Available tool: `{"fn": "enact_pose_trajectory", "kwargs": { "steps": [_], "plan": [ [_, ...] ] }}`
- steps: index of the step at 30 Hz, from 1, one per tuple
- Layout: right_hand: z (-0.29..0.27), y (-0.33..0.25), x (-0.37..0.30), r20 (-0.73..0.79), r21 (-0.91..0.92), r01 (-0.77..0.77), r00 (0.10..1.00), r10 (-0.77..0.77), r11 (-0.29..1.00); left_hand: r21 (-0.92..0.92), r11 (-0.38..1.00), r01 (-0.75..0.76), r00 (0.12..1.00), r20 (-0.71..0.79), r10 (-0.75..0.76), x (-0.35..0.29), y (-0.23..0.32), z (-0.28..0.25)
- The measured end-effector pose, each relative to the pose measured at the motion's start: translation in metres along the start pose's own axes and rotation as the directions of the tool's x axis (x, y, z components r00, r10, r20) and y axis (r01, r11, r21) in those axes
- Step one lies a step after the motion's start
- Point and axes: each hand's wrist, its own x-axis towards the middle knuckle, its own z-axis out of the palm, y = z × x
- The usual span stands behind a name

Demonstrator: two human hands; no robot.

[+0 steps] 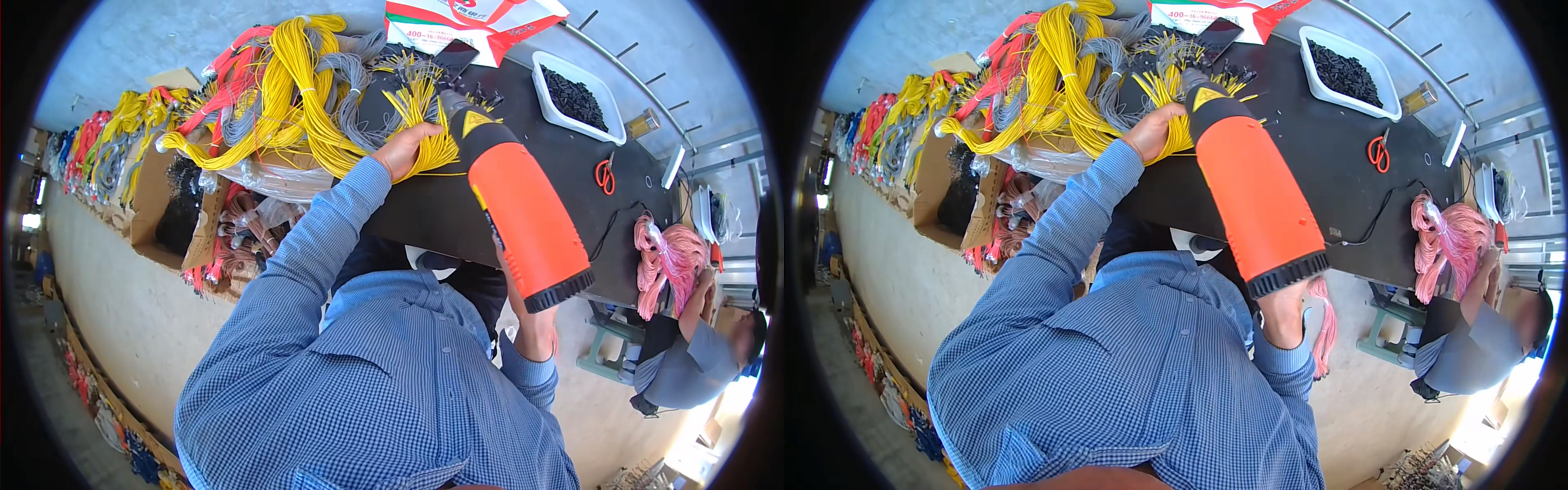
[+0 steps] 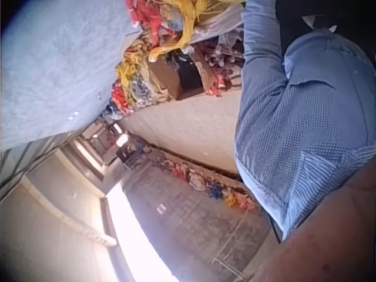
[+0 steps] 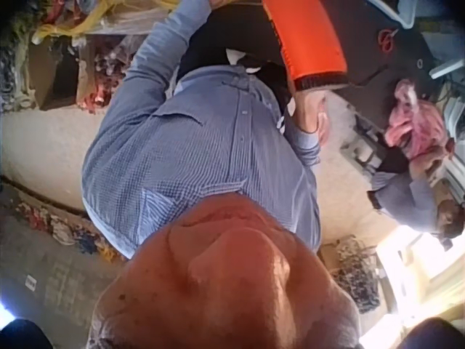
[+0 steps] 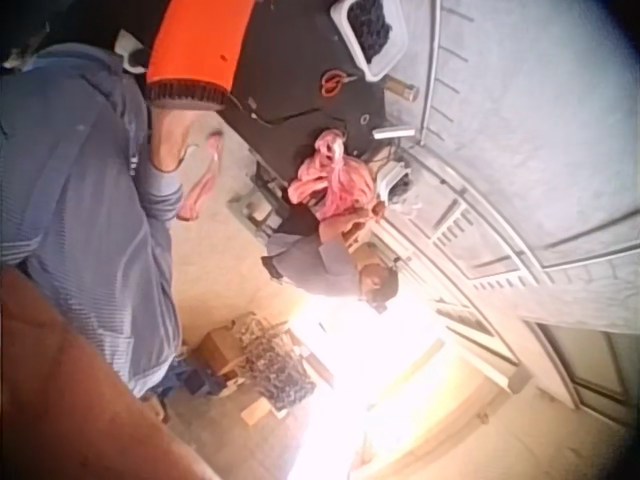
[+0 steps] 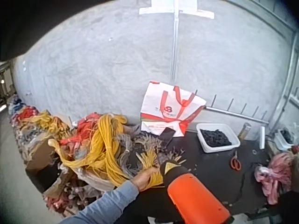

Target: Assembling wiring harnesses by organizing wires and applying heat-shrink tubing with a heat gun.

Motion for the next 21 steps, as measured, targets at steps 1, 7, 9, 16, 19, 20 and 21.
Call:
{"fn": "enact_pose_trajectory", "kwargs": {
  "steps": [1, 7, 9, 16, 19, 20, 21],
  "plan": [
    [0.004, 0.016, -0.002, -0.023, -0.017, 0.017, 1.000, -0.018, 1.000, -0.015, 1.000, -0.014, 1.000, 0.028, 0.014, -0.001, 0.000, 0.000],
    [-0.013, 0.004, -0.002, -0.059, -0.210, 0.113, 0.990, -0.128, 0.971, -0.015, 0.999, -0.049, 0.998, -0.031, 0.049, -0.007, 0.004, 0.008],
    [-0.019, -0.001, -0.008, -0.105, -0.184, 0.053, 0.992, -0.073, 0.981, -0.013, 0.998, -0.060, 0.997, -0.058, 0.059, -0.007, 0.004, 0.009],
    [-0.021, 0.003, -0.014, -0.122, -0.134, 0.026, 0.992, -0.043, 0.991, -0.102, 0.994, -0.042, 0.998, -0.061, 0.036, -0.004, 0.002, 0.007],
    [-0.011, 0.010, -0.009, -0.084, -0.080, 0.080, 0.993, -0.086, 0.994, -0.063, 0.997, -0.054, 0.995, -0.089, 0.049, -0.002, -0.002, 0.006],
    [-0.006, 0.011, -0.010, -0.073, 0.019, 0.010, 0.997, -0.009, 1.000, -0.011, 0.997, -0.072, 0.991, -0.111, 0.070, -0.001, -0.002, 0.005],
    [-0.003, 0.009, -0.011, -0.108, 0.105, -0.039, 0.993, 0.051, 0.994, -0.022, 0.997, -0.072, 0.992, -0.108, 0.069, 0.000, -0.003, 0.004]
  ]
}}
